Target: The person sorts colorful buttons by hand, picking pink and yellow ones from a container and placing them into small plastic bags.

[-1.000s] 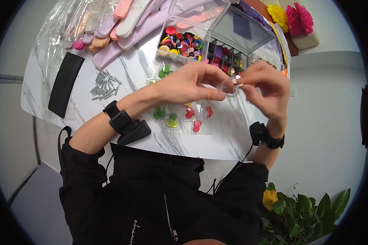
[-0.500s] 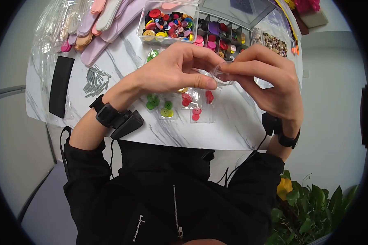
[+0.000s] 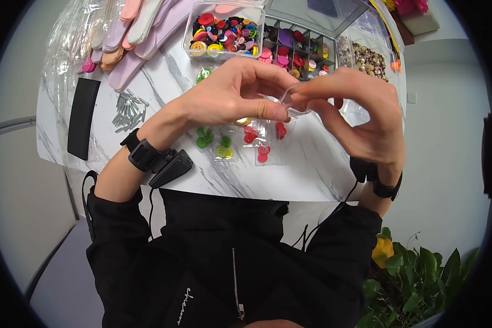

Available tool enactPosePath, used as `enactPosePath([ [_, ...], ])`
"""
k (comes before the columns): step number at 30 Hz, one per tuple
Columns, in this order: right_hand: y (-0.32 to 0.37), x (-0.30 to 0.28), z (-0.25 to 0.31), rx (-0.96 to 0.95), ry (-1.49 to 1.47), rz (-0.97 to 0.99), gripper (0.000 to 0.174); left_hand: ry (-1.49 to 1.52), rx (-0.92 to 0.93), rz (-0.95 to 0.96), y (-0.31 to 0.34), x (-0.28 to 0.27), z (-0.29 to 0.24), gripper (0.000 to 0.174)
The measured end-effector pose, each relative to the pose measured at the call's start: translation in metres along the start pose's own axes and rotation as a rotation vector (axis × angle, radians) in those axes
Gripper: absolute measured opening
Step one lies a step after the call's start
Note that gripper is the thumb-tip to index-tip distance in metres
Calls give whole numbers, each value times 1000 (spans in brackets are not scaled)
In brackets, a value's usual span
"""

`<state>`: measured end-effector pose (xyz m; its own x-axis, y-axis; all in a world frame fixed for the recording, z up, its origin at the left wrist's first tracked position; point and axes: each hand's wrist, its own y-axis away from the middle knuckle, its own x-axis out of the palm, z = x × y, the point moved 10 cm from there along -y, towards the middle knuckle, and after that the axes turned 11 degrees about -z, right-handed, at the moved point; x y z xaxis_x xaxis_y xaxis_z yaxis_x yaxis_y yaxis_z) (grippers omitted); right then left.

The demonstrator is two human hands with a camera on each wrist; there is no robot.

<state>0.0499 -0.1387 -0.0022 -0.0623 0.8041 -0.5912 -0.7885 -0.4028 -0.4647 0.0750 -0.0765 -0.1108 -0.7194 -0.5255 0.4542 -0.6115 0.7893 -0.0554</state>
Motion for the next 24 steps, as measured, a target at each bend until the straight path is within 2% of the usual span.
enactPosePath([
  [2, 2, -11, -14, 197, -191, -221, 28, -6, 5, -11, -1, -1, -1, 34],
  [3, 0, -14, -15, 189, -194, -224, 28, 1, 2, -20, 0, -2, 1, 34],
  [6, -2, -2, -5, -20, 73, 89, 26, -42, 23, -29, 0, -6, 0, 34],
  [9, -2, -4, -3, -99, 101, 41, 24, -135, 73, -33, -1, -7, -3, 35],
  [11, -4, -6, 2, -145, 113, 15, 23, -31, 55, -19, -1, -5, -3, 35],
  [14, -10, -25, -6, -13, 149, -159, 18, 49, 35, -16, 0, -4, -5, 36],
  [15, -9, -24, -7, -12, 149, -160, 18, 81, 25, -16, 0, -3, -5, 37],
  [18, -2, -14, -34, 190, 212, -61, 15, 123, 3, -13, -1, 0, -5, 39],
  [19, 0, -14, -33, 190, 211, -62, 15, 132, -5, -13, -2, 1, -5, 40],
  [22, 6, -19, -35, 388, 140, -157, 10, 153, -34, -29, -3, -1, -1, 41],
  [24, 9, -17, -42, 441, 86, -169, 8, 167, -76, -60, -3, -4, 4, 39],
])
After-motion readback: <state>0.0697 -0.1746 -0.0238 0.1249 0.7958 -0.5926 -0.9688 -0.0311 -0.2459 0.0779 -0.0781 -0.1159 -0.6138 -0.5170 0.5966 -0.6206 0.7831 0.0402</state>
